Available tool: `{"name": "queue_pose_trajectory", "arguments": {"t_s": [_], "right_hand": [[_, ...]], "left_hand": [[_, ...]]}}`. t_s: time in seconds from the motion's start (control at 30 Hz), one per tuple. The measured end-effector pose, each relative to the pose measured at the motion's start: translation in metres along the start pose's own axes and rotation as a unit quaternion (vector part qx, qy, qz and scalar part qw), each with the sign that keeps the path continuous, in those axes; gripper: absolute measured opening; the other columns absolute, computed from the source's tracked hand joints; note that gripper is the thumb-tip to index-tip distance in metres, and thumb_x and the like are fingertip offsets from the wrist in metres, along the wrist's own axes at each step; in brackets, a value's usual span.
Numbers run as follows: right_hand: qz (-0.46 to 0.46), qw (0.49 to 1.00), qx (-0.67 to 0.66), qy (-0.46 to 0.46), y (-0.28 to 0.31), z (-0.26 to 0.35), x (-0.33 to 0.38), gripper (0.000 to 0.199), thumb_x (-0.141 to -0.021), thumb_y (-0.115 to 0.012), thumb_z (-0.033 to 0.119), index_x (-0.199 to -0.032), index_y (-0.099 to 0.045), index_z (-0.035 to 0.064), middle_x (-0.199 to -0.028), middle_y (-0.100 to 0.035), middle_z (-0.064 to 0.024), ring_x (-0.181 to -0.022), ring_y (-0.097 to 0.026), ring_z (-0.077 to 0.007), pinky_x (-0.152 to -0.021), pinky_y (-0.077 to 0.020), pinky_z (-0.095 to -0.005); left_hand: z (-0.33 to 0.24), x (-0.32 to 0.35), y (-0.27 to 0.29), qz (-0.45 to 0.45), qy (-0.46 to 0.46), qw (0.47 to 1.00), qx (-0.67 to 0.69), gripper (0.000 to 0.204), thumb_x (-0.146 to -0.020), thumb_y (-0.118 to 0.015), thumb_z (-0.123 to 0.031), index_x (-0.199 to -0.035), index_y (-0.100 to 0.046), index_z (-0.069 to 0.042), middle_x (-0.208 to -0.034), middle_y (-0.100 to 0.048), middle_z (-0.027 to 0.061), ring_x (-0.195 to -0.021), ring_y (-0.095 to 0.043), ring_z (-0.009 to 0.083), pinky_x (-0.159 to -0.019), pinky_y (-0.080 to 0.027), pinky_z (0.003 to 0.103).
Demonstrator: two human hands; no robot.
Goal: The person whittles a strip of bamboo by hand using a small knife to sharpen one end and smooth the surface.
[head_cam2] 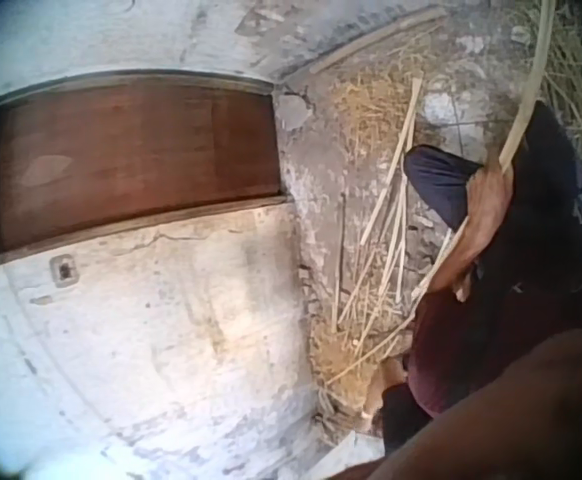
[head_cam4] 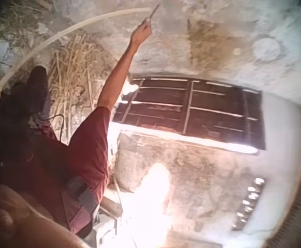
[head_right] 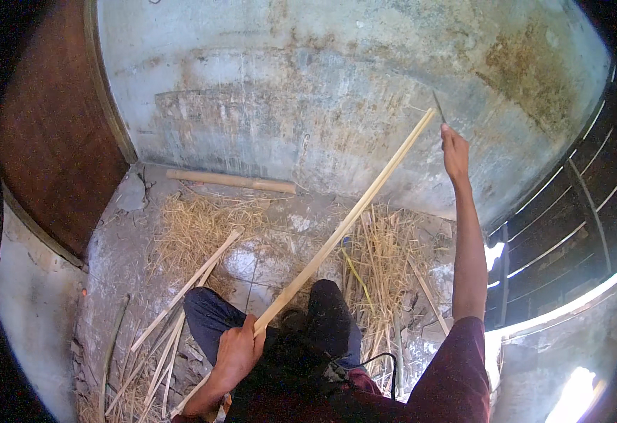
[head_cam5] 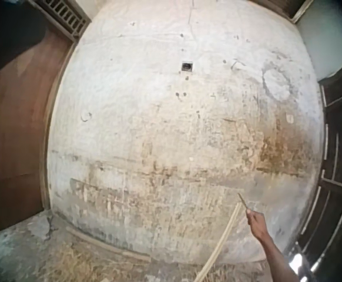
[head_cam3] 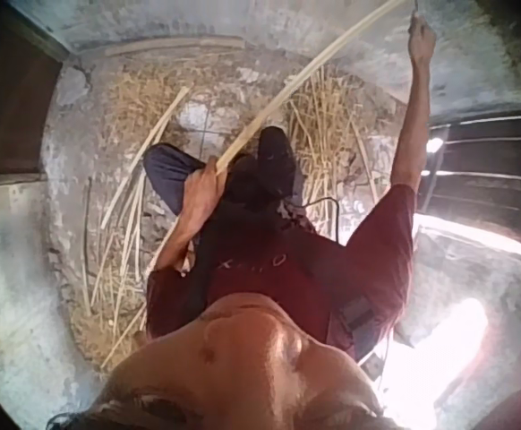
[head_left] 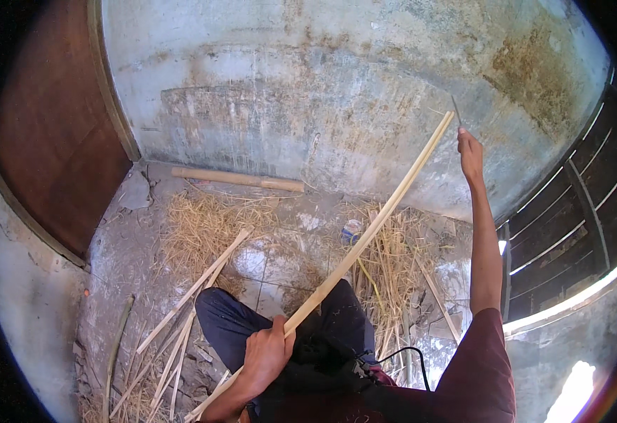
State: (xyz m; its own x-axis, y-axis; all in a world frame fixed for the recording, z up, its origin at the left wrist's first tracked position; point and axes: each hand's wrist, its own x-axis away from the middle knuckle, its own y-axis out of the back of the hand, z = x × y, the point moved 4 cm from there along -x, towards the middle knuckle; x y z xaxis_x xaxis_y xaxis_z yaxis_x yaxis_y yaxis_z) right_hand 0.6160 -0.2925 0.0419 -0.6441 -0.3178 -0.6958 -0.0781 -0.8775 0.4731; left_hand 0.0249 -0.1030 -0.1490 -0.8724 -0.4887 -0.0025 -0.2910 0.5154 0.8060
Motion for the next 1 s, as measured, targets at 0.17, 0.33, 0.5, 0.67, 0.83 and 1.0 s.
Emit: {"name": "queue_pose_trajectory", "arguments": {"t_s": [0.17, 0.33, 0.5, 0.67, 0.83, 1.0], "right_hand": [[-0.068, 0.981, 0.145, -0.114, 0.028, -0.095, -0.012, 0.060, -0.111, -0.050, 0.051, -0.086, -0.065, -0.0022, -0.074, -0.062, -0.0145, -0.070, -0.057, -0.0284, -0.070, -0.0459, -0.0428], [-0.072, 0.964, 0.211, -0.145, 0.052, -0.124, 0.013, 0.062, -0.109, -0.050, 0.053, -0.092, -0.070, -0.0027, -0.084, -0.069, -0.0240, -0.079, -0.064, -0.0396, -0.079, -0.0491, -0.0474], [-0.059, 0.988, 0.025, -0.137, 0.014, -0.005, 0.071, 0.055, -0.110, -0.052, 0.050, -0.102, -0.069, -0.0020, -0.080, -0.066, -0.0144, -0.077, -0.063, -0.0249, -0.072, -0.0487, -0.0425], [0.189, 0.982, 0.000, 0.004, -0.066, 0.057, 0.176, 0.023, -0.107, -0.065, 0.029, -0.112, -0.070, 0.0071, -0.076, -0.065, -0.0063, -0.070, -0.062, -0.0159, -0.064, -0.0485, -0.0349], [0.342, 0.936, -0.074, 0.035, -0.095, 0.152, 0.263, 0.021, -0.103, -0.071, 0.027, -0.114, -0.069, 0.0093, -0.069, -0.065, -0.0110, -0.059, -0.064, -0.0272, -0.057, -0.0492, -0.0440], [0.406, 0.906, -0.077, 0.096, -0.112, 0.188, 0.281, 0.024, -0.101, -0.073, 0.029, -0.115, -0.067, 0.0098, -0.069, -0.062, -0.0179, -0.063, -0.065, -0.0414, -0.057, -0.0483, -0.0476]], "left_hand": [[0.004, -0.005, -0.006, -0.014, -0.002, 1.000, -0.010, 0.027, -0.103, -0.066, -0.027, -0.104, -0.057, -0.002, -0.066, -0.068, 0.0241, -0.064, -0.070, 0.0481, -0.062, -0.056, 0.060], [0.016, -0.020, -0.007, -0.031, 0.026, 0.999, 0.014, 0.029, -0.104, -0.065, -0.027, -0.103, -0.058, 0.001, -0.068, -0.066, 0.0268, -0.067, -0.068, 0.0501, -0.063, -0.053, 0.062], [0.026, -0.029, 0.002, -0.069, 0.028, 0.997, 0.031, 0.034, -0.104, -0.067, -0.031, -0.100, -0.057, 0.001, -0.066, -0.065, 0.0257, -0.066, -0.068, 0.0496, -0.059, -0.050, 0.060], [0.025, -0.038, 0.001, -0.115, 0.019, 0.991, 0.064, 0.033, -0.102, -0.072, -0.029, -0.097, -0.059, 0.001, -0.063, -0.064, 0.0235, -0.062, -0.068, 0.0462, -0.055, -0.050, 0.055], [0.009, -0.049, -0.003, -0.114, 0.017, 0.986, 0.118, 0.037, -0.101, -0.074, -0.035, -0.097, -0.059, -0.001, -0.063, -0.066, 0.0203, -0.060, -0.070, 0.0435, -0.055, -0.053, 0.053], [0.004, -0.049, 0.001, -0.134, 0.004, 0.976, 0.170, 0.037, -0.100, -0.076, -0.036, -0.097, -0.060, -0.003, -0.063, -0.066, 0.0176, -0.058, -0.070, 0.0380, -0.053, -0.052, 0.048]]}}
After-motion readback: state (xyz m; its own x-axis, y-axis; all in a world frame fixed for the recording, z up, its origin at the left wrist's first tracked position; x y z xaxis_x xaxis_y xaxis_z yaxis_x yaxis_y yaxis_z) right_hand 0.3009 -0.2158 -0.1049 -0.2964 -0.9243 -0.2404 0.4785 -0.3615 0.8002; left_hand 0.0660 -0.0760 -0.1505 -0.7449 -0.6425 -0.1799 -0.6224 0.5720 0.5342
